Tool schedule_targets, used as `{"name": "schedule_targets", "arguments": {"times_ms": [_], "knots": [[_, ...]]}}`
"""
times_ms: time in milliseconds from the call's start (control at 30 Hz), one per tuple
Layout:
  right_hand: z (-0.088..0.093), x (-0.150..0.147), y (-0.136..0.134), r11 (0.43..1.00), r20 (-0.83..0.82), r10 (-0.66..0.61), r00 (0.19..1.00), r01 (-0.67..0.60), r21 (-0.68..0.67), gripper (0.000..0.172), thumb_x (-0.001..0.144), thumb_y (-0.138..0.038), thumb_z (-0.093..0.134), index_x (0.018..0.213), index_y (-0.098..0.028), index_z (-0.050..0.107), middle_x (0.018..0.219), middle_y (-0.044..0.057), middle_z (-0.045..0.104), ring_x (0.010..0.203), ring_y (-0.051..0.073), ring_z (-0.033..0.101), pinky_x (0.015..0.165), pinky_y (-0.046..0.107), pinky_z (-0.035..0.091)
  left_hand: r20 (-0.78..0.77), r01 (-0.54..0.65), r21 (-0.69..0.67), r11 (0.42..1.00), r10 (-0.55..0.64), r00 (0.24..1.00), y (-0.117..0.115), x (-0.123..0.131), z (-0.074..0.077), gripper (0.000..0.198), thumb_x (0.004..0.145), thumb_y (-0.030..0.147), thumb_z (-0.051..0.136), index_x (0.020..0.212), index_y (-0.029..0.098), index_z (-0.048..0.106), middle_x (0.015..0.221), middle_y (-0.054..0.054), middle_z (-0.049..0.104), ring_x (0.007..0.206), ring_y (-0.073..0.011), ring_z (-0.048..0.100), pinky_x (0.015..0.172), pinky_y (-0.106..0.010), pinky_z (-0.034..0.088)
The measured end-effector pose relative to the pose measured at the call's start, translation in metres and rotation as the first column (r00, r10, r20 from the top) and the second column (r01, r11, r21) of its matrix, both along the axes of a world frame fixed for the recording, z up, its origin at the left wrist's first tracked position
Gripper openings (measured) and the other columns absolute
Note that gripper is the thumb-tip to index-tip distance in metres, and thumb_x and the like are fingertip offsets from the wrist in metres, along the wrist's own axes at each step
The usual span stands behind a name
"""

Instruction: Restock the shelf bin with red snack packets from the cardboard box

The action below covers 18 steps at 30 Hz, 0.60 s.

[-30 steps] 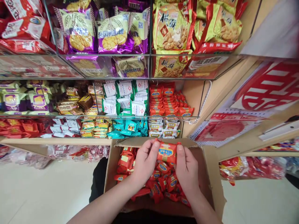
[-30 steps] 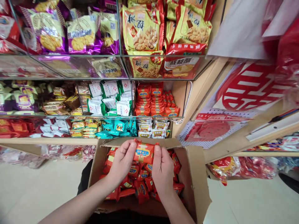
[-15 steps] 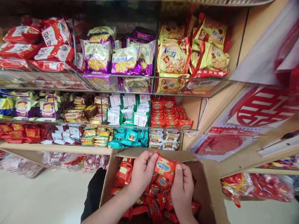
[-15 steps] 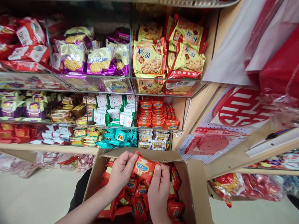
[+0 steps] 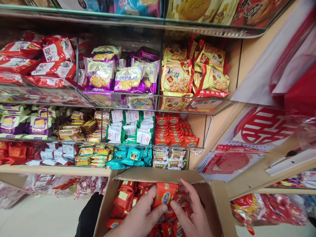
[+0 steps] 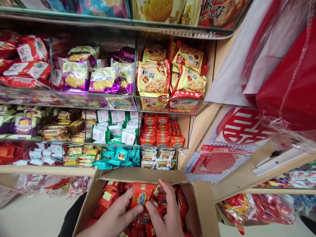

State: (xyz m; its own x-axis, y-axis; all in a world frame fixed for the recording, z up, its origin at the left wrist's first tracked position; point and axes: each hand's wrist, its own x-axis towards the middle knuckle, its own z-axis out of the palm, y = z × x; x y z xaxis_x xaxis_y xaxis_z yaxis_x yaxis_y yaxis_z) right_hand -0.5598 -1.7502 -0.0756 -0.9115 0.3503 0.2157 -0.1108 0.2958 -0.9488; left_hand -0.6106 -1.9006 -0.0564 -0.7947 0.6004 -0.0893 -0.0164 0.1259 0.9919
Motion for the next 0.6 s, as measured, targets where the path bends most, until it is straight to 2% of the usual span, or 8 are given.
{"name": "schedule_targets", "arguments": {"times_ms": [67,133,233,300,400,467,533,600], "knots": [[0.013,0.000,0.014,0.959,0.066,0.218,0.974,-0.227,0.168,0.049,0.073,-0.033,0.063,0.119,-0.027,0.051,0.116,0.007,0.057,0.106,0.023,0.052,0.092,0.036,0.041,-0.196,0.077,-0.262,0.962,-0.131,0.972,-0.011,-0.004,0.002,0.019,0.079,0.035,0.056,0.091,0.021,0.059,0.085,-0.002,0.064,0.076,-0.0170,0.056,0.067,-0.024,0.042],[0.027,0.000,0.022,0.870,0.169,0.394,0.903,-0.426,0.248,0.037,0.073,-0.032,0.062,0.110,-0.030,0.059,0.108,0.004,0.062,0.103,0.023,0.054,0.090,0.034,0.042,-0.280,0.098,-0.406,0.909,-0.226,0.933,-0.018,-0.004,0.006,0.015,0.076,0.033,0.059,0.085,0.022,0.061,0.083,-0.001,0.064,0.075,-0.0168,0.056,0.067,-0.023,0.040],[0.048,0.000,0.024,0.833,0.258,0.434,0.863,-0.494,0.251,0.025,0.074,-0.032,0.062,0.098,-0.030,0.065,0.096,0.002,0.065,0.092,0.021,0.059,0.081,0.030,0.046,-0.252,0.121,-0.377,0.918,-0.227,0.941,-0.025,-0.003,0.008,0.015,0.074,0.032,0.061,0.085,0.022,0.062,0.078,0.001,0.063,0.072,-0.0156,0.055,0.066,-0.021,0.040],[0.061,-0.007,0.026,0.862,0.255,0.398,0.881,-0.454,0.226,0.023,0.073,-0.034,0.062,0.095,-0.028,0.066,0.094,0.002,0.065,0.089,0.020,0.059,0.079,0.030,0.046,-0.190,0.066,-0.244,0.968,-0.115,0.975,-0.027,-0.001,0.006,0.018,0.077,0.034,0.058,0.089,0.022,0.060,0.071,0.002,0.060,0.066,-0.0140,0.053,0.062,-0.021,0.040],[0.082,-0.043,0.039,0.946,0.145,0.258,0.955,-0.280,0.162,0.027,0.075,-0.036,0.060,0.099,-0.023,0.062,0.094,0.003,0.066,0.087,0.020,0.060,0.078,0.032,0.045,-0.043,-0.067,-0.075,0.995,0.064,0.997,-0.031,0.003,-0.006,0.028,0.080,0.042,0.052,0.098,0.021,0.055,0.067,0.003,0.053,0.063,-0.0130,0.049,0.061,-0.022,0.040],[0.092,-0.085,0.055,0.983,0.006,0.154,0.988,-0.154,0.104,0.032,0.073,-0.034,0.061,0.102,-0.019,0.057,0.091,0.003,0.066,0.083,0.019,0.061,0.076,0.032,0.046,0.013,-0.094,-0.053,0.994,0.095,0.995,-0.033,0.008,-0.018,0.033,0.078,0.048,0.052,0.095,0.020,0.055,0.065,0.003,0.049,0.062,-0.0126,0.046,0.061,-0.023,0.039],[0.098,-0.133,0.071,0.996,-0.124,0.069,0.990,-0.062,0.060,0.032,0.068,-0.027,0.062,0.099,-0.017,0.055,0.090,0.004,0.066,0.082,0.018,0.061,0.076,0.031,0.046,0.040,-0.075,-0.055,0.996,0.077,0.996,-0.035,0.013,-0.032,0.036,0.077,0.053,0.051,0.090,0.020,0.055,0.062,0.004,0.046,0.059,-0.0118,0.043,0.059,-0.022,0.037],[0.101,-0.178,0.085,0.995,-0.185,-0.085,0.979,0.094,0.040,0.029,0.065,-0.024,0.063,0.092,-0.015,0.056,0.089,0.006,0.065,0.080,0.018,0.061,0.075,0.031,0.046,0.052,-0.064,-0.037,0.997,0.066,0.996,-0.038,0.018,-0.044,0.038,0.075,0.057,0.051,0.085,0.021,0.055,0.059,0.005,0.043,0.056,-0.0105,0.038,0.055,-0.021,0.034]]}}
